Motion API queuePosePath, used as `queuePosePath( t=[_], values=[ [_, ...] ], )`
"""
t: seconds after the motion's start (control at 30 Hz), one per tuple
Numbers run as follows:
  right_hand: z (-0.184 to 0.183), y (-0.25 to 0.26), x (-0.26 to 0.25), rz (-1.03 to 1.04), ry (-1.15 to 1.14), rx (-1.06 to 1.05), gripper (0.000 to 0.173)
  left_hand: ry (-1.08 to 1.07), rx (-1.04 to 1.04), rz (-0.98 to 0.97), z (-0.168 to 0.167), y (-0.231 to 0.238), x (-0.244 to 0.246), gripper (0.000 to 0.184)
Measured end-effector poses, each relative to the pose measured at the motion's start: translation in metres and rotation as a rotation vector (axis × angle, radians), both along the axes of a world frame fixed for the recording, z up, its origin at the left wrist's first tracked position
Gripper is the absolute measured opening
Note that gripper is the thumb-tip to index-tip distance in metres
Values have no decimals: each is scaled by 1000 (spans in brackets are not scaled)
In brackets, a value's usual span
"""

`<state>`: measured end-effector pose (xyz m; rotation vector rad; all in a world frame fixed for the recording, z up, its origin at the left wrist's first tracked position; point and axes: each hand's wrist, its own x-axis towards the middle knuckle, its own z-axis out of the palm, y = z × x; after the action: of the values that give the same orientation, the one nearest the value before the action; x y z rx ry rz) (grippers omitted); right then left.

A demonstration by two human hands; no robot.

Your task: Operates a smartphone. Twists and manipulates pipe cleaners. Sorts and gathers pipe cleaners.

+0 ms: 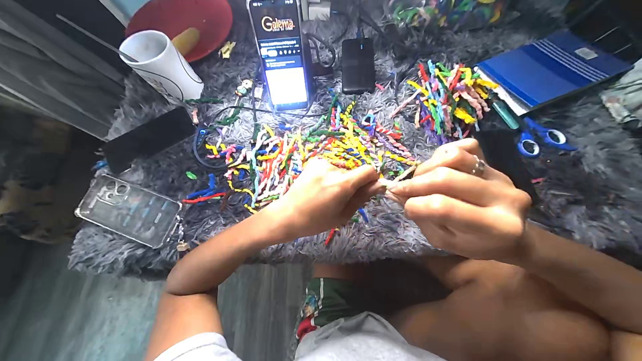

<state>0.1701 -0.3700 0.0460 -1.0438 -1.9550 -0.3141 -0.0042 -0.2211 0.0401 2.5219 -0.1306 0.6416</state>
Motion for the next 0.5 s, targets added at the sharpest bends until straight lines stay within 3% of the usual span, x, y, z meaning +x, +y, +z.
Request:
queuePosePath(
  t=[0.1,0.17,0.23,0.33,0.43,0.5],
  values=[
    [4,-7,2,-23,-136,99,11,50,-496,-189,5,2,-2,21],
    [8,-8,5,12,25,43,11,73,-777,-363,7,2,-4,22],
    [15,-6,8,83,295,-96,13,118,-874,-540,8,4,-4,24],
    [17,-3,7,170,455,-233,16,204,-697,-627,6,10,2,21],
    [14,-7,1,151,245,-167,12,170,-334,-425,3,10,4,18],
    [13,-11,3,127,79,-88,12,108,-264,-279,0,8,3,17]
  ],
)
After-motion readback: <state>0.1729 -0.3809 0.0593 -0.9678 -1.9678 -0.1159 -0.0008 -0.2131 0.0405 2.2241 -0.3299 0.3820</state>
